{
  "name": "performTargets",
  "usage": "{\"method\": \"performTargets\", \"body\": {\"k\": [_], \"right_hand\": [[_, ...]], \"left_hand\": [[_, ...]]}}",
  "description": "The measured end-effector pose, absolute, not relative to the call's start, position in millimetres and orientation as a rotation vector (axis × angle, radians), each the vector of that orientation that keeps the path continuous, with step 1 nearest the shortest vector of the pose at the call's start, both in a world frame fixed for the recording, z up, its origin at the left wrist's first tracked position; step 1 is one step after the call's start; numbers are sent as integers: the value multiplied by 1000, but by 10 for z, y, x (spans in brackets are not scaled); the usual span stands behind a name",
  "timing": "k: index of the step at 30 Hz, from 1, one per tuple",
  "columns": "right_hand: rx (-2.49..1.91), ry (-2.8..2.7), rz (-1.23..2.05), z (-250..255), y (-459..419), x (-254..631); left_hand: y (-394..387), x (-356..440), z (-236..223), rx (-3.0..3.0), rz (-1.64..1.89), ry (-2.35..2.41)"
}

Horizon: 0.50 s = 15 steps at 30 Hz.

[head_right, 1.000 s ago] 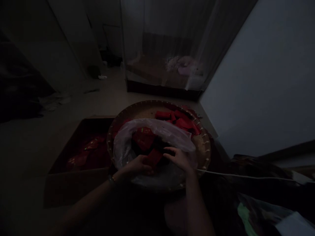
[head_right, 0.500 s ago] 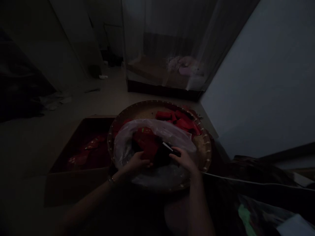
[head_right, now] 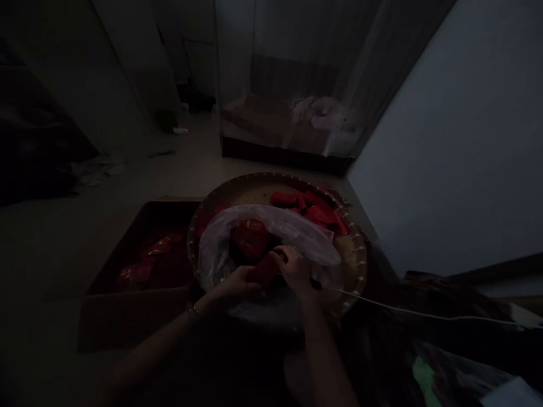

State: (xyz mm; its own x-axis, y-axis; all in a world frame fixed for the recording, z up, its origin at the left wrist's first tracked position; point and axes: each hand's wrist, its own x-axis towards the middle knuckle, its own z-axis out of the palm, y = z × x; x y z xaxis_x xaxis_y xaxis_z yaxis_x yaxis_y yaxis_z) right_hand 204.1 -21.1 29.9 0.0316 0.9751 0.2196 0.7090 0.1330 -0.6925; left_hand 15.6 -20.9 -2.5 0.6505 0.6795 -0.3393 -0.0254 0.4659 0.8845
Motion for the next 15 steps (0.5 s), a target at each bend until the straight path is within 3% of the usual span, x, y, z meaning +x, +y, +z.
{"method": "performTargets", "body": {"k": [9,12,15], "right_hand": [[-1540,-1730,455,204,-180,2003],[-1556,-1617,605,254,-184,2022],[-1532,-1478,870,272,-143,2025]], "left_hand": [[-243,133,67,1040,441,737],[-229,155,48,973,484,764],[-156,144,48,866,741,846]]}}
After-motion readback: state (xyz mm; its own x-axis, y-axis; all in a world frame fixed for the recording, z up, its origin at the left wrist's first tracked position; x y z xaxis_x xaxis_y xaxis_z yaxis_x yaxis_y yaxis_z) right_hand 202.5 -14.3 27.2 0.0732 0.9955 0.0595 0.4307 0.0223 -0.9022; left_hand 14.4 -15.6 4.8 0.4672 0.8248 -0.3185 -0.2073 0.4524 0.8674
